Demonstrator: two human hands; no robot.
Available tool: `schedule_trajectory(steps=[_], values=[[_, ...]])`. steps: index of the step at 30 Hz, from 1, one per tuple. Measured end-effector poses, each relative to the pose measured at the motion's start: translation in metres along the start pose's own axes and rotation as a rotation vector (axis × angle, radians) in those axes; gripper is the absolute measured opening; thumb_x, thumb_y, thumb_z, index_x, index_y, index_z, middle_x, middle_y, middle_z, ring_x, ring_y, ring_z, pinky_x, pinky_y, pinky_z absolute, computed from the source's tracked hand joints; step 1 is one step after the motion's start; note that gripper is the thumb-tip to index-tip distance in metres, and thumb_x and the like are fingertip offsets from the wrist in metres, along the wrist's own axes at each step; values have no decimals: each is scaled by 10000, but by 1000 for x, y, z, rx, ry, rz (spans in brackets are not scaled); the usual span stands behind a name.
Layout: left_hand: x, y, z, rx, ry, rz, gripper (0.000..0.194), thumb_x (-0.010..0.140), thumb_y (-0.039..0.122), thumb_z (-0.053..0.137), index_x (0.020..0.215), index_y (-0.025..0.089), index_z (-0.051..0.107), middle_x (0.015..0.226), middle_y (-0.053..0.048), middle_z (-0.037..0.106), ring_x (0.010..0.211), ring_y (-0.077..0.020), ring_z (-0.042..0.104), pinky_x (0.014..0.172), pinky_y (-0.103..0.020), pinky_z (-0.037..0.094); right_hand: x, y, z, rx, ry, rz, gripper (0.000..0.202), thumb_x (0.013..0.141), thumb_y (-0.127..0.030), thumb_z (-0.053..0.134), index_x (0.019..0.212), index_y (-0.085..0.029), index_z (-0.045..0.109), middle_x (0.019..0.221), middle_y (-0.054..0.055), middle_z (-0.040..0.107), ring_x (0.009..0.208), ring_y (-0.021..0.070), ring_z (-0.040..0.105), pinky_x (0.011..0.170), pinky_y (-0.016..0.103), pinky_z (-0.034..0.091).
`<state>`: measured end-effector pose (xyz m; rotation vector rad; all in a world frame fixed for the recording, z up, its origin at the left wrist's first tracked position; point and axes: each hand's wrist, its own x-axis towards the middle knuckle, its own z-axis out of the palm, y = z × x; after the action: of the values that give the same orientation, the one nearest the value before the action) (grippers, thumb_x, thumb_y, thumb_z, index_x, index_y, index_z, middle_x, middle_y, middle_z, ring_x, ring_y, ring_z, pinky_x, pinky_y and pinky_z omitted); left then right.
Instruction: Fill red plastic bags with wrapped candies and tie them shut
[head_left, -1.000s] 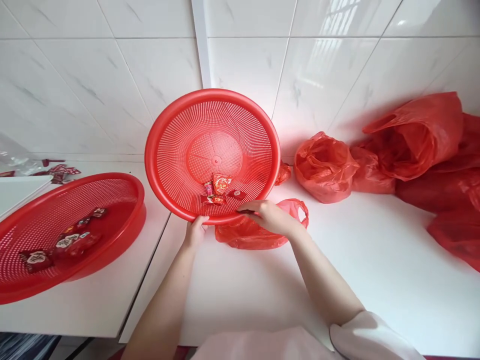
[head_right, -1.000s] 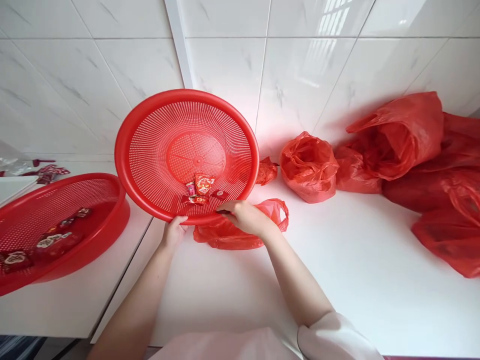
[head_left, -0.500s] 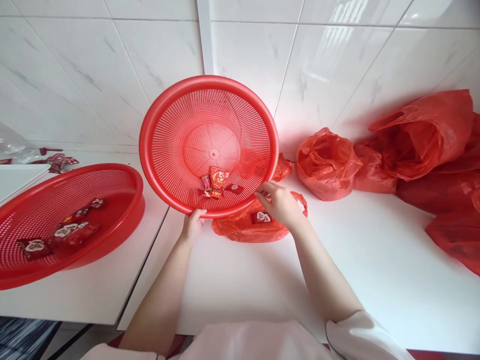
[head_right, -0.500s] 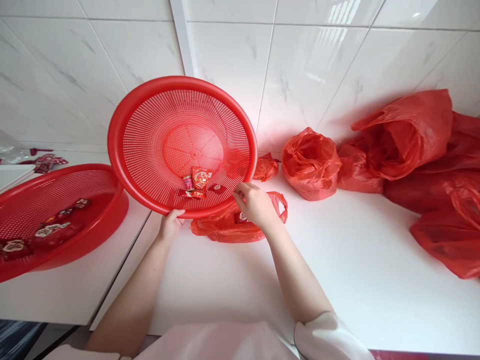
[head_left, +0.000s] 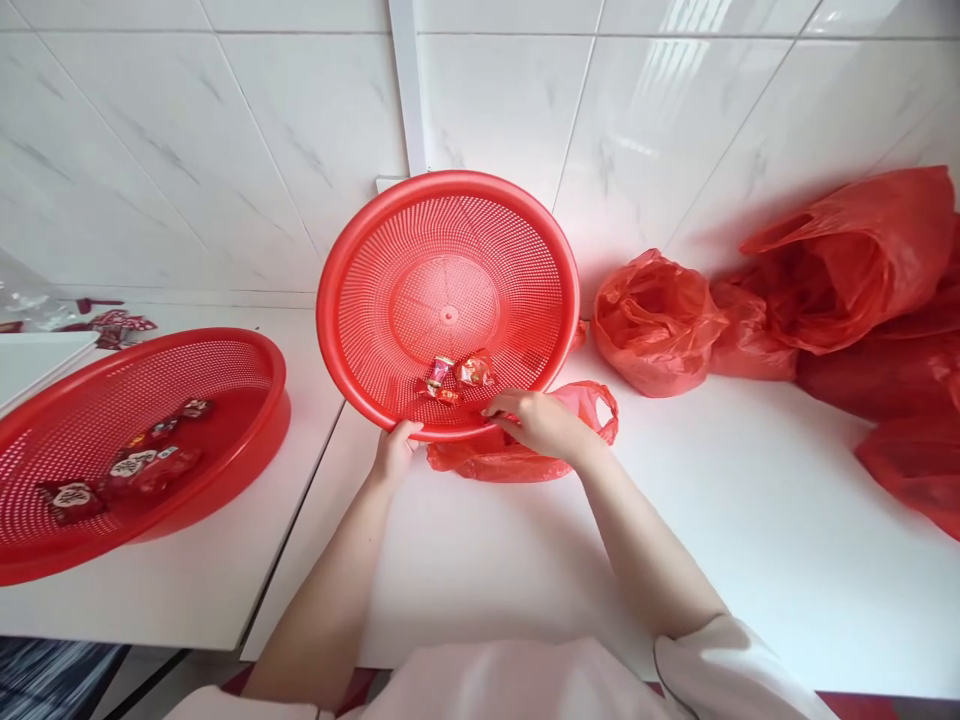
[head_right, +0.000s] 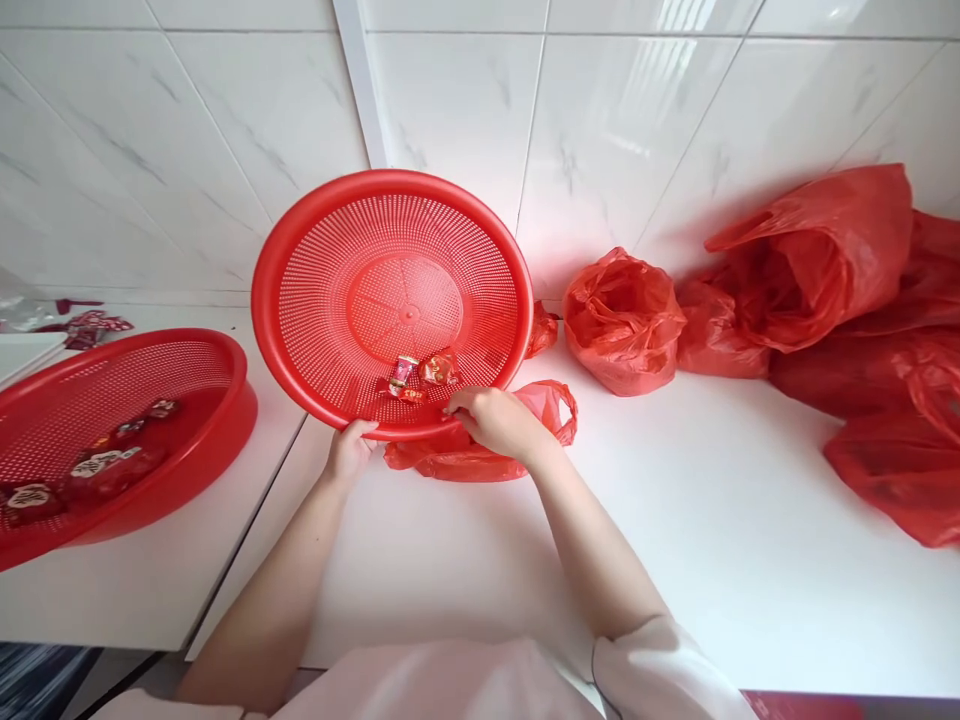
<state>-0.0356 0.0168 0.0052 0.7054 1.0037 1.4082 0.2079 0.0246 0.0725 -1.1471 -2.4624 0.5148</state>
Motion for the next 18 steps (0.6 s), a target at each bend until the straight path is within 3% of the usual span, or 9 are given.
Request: schedule_trajectory(steps=[4,8,14,18], values=[[2,3,1,-33,1,26,303,585,173,659,887,169,674,896,-40,697,870,-252,657,751,-381,532,-11,3,-22,80,96,132,181,870,-158,468,960,-239,603,857,-1,697,718,138,624,647,243,427],[4,5,2,-54,56,49,279,557,152,670,835,181,674,876,-27,692,877,-252,652,745,-370,532,-19,5,-36,58,100,318,208,848,-178,493,1010,-261,595,824,-9,707,748,160,634,655,259,428],[5,4,1,-51,84,74,341,553,149,677,891,199,686,879,-15,691,909,-261,654,762,-387,536,-19,14,-36,-3,43,459,178,845,-231,496,980,-269,606,797,-3,702,733,170,631,602,254,411],[2,5,2,-49,35,97,324,573,147,673,893,196,694,906,-23,704,926,-256,653,776,-372,530,-19,15,-33,-252,22,613,186,866,-298,483,846,-208,644,793,89,688,712,236,630,591,309,403]])
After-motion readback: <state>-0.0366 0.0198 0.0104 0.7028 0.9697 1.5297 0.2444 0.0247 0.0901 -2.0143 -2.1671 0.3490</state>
